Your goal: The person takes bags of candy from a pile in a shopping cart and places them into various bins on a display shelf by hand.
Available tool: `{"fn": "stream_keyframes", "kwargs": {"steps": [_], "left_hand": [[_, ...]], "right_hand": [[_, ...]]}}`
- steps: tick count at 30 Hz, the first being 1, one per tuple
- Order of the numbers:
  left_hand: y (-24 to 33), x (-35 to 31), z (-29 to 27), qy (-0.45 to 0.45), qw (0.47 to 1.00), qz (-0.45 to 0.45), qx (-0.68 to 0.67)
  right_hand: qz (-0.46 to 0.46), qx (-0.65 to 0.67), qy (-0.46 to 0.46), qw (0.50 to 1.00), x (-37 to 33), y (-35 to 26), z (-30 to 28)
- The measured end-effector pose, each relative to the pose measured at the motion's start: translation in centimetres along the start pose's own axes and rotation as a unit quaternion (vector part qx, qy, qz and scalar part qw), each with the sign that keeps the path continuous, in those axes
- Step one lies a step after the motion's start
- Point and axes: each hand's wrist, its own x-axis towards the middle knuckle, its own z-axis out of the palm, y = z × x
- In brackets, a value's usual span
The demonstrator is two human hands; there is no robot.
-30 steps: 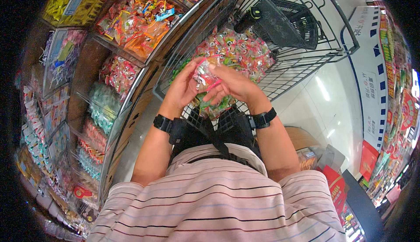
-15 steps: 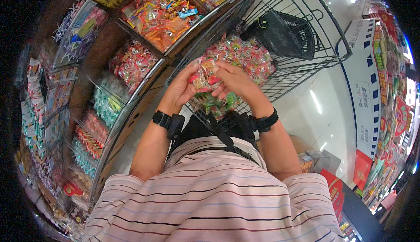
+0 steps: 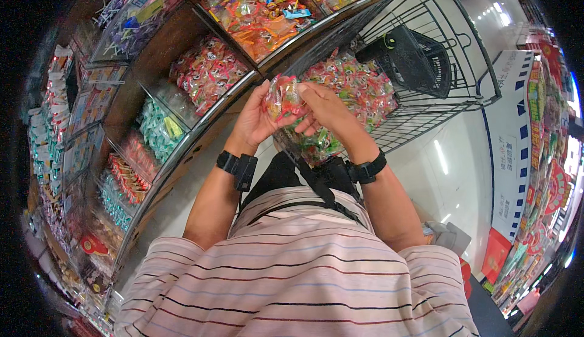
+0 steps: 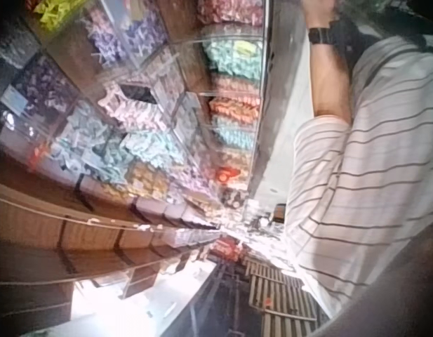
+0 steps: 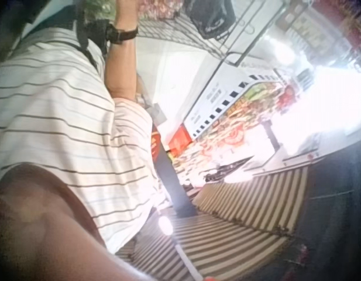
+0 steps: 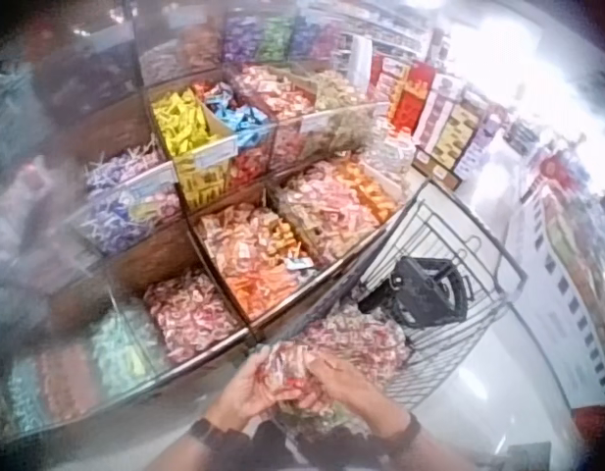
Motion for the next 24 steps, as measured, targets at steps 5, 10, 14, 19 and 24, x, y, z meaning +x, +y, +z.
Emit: {"fn": "stream_keyframes", "kwargs": {"steps": [5, 10, 14, 19, 24], "left_hand": [[0.5, -1.0, -0.5, 0.017, 0.999, 0.041, 0.004], [1.3, -2.1, 0.0, 0.032, 0.996, 0.083, 0.021], [1.8, -2.8, 1.2, 0.047, 0.994, 0.096, 0.039], [1.9, -3.0, 0.7, 0.043, 0.993, 0.101, 0.037], [1.9, -3.1, 0.8, 0.025, 0.995, 0.090, 0.028]], "right_hand": [[-0.047, -0.058, 0.001, 0.997, 0.4, 0.0, 1.4], [-0.054, -0.068, -0.011, 0.996, 1.2, -0.2, 2.2], [-0.097, -0.099, 0.015, 0.990, 2.1, 0.8, 2.0], [-0.110, -0.057, 0.038, 0.992, 2.8, 1.3, 2.1], [-0.098, 0.035, 0.030, 0.994, 2.8, 1.4, 2.1]]}}
